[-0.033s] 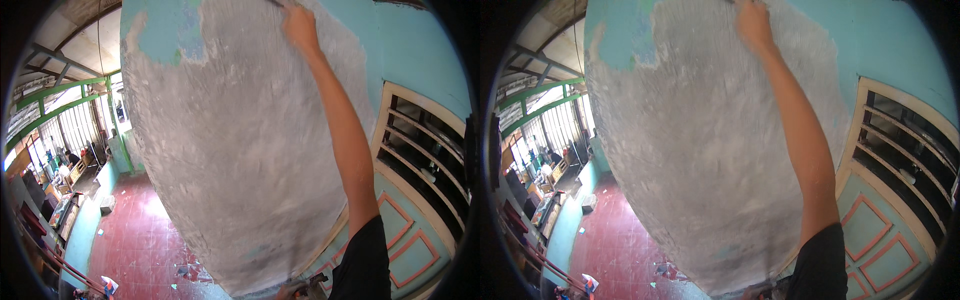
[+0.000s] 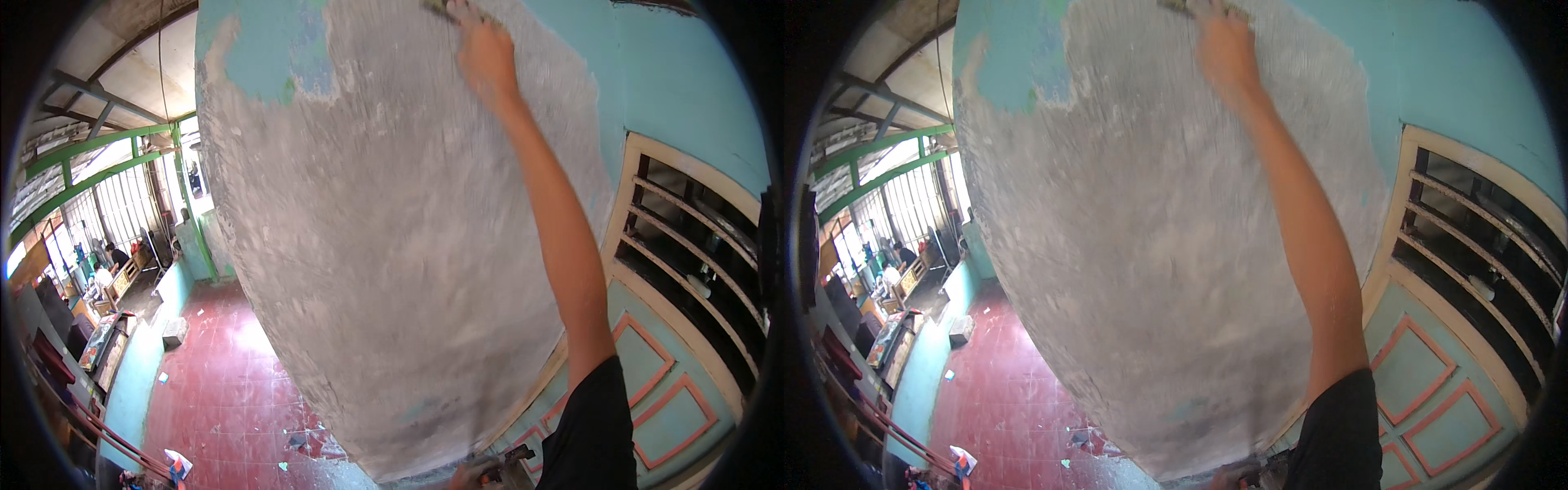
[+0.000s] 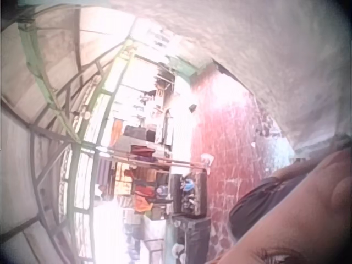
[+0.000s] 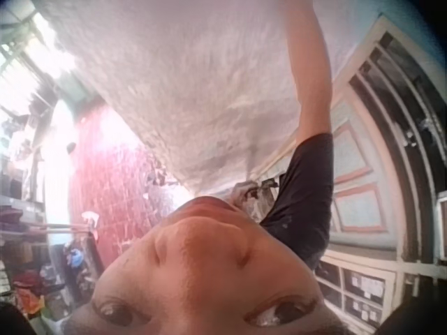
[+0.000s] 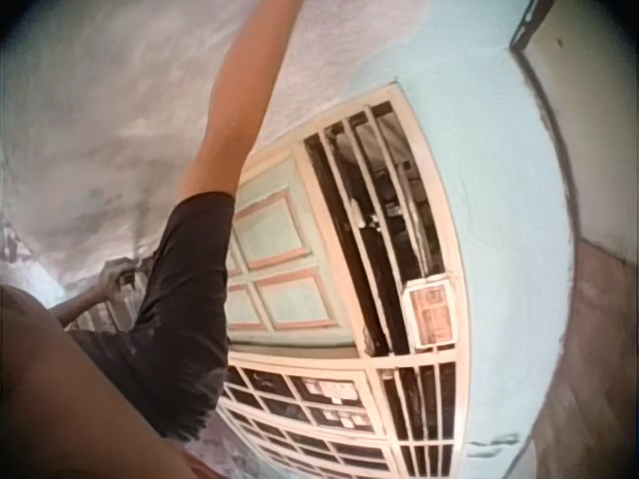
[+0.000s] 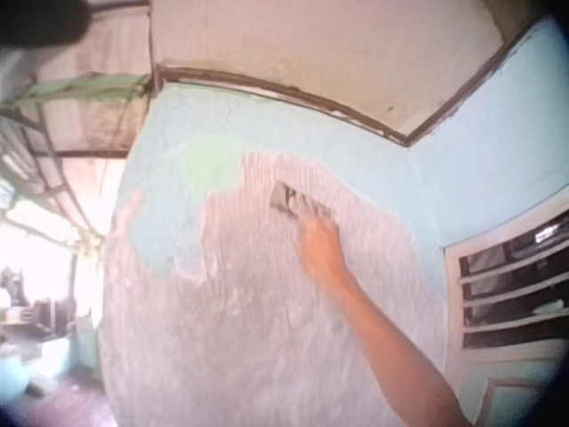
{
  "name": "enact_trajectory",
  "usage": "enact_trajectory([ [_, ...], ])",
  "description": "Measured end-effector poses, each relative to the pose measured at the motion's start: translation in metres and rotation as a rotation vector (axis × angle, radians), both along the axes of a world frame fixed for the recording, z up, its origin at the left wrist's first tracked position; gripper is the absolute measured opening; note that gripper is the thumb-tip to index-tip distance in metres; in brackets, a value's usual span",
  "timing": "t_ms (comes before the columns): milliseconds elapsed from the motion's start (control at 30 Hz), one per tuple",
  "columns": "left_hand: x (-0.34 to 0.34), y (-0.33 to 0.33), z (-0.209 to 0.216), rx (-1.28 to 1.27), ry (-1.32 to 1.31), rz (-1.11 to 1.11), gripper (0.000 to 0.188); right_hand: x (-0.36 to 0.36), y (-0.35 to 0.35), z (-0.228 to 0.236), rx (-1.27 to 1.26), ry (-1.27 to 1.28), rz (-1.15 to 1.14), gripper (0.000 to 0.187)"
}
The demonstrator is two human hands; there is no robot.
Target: The person sands a large vertical wall surface using a sanding block held in the right hand. The person moves the block in repeated strokes across the wall, working from lower to higher areas while standing on a ladder. The wall surface appears to be covered with a light gray material, and the person continues sanding throughout the clip.
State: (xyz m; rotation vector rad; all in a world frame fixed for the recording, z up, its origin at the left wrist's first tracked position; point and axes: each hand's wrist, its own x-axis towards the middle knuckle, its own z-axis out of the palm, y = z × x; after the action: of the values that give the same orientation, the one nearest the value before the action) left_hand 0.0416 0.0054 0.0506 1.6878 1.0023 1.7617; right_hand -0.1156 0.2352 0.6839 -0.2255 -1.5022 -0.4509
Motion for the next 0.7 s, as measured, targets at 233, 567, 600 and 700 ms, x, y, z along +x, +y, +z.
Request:
enact_trajectory([
  [233,-0.009,0.001,0.001,0.024,0.079,0.012,0.055,0.000,-0.024,-0.162,0.258,-0.336,0.209,0.064],
  [567,-0.008,0.005,-0.004,-0.026,0.083,-0.028,0.056,-0.025,-0.040,0.018,0.337,-0.002,0.263,0.045],
  [600,-0.004,0.008,-0.014,0.006,0.068,0.009,0.056,-0.030,-0.040,0.020,0.345,0.021,0.227,0.045],
  [700,-0.003,0.008,-0.024,0.069,0.091,0.086,0.056,-0.047,-0.048,-0.033,0.352,-0.030,0.186,0.060],
])
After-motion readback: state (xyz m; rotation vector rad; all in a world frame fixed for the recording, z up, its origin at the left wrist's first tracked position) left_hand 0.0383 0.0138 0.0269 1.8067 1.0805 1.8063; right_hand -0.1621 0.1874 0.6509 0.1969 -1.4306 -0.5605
